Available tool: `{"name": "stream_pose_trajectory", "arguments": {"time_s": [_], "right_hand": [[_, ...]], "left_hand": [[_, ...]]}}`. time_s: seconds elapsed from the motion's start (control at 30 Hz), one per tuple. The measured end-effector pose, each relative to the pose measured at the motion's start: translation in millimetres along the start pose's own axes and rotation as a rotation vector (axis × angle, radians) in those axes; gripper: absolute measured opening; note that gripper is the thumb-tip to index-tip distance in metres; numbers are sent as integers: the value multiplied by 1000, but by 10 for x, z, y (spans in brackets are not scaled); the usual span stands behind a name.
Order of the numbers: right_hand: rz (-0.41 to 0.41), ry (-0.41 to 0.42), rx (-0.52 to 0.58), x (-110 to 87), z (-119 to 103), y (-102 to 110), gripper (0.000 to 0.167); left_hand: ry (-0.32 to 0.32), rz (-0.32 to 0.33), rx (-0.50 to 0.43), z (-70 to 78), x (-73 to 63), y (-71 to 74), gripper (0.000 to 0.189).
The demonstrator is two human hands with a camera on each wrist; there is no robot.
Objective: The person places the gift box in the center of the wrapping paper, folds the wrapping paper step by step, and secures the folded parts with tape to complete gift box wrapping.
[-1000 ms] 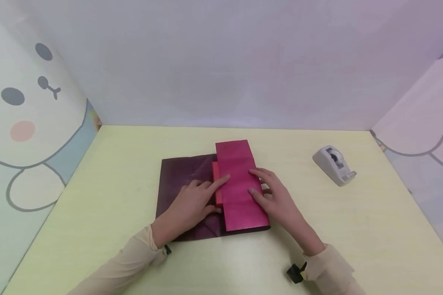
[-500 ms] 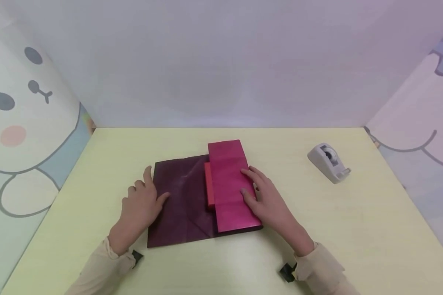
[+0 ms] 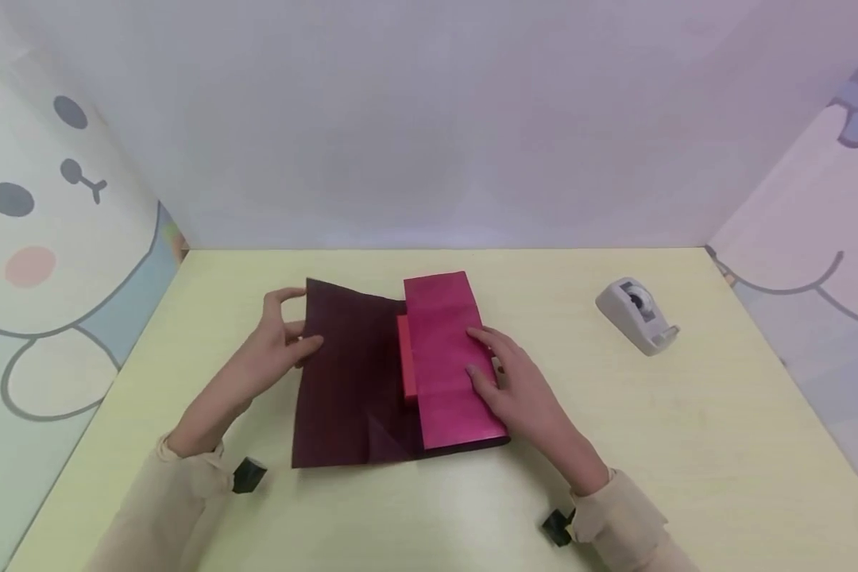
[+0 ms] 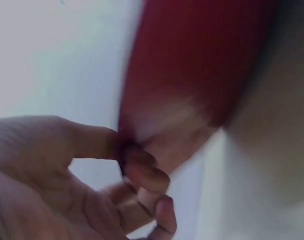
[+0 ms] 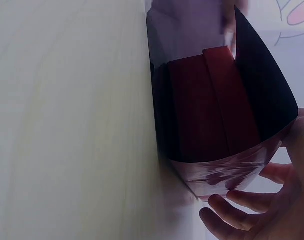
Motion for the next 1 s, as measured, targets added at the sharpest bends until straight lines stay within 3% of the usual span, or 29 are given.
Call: {"name": "stream_pose_trajectory", "arguments": {"time_s": [0.17, 0.37, 0.57, 0.77, 1.0], "right_hand": [[0, 0, 16, 5, 11, 1, 57], [12, 15, 48, 7, 23, 2, 56], [-4, -3, 105, 8, 44, 1, 56], [-30, -42, 159, 20, 73, -8, 57], [-98, -121, 255, 25, 157, -29, 57]], "left_hand": [[-65, -23, -135, 361, 166, -263, 80], [-113, -53, -283, 590, 408, -641, 87], [-160, -88, -299, 574, 584, -989, 90], [-162, -79, -289, 490, 665, -1180, 90], [-153, -66, -102, 489, 712, -1299, 95]]}}
Point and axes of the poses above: each hand's wrist, its own x-axis towards the middle knuckle, its own y-axis out of the back of the hand, z = x × y, the point moved 4 cm from there along x, towards the middle knuckle, and after that the axes turned 15 degrees about -x, right-handed, at the moved point
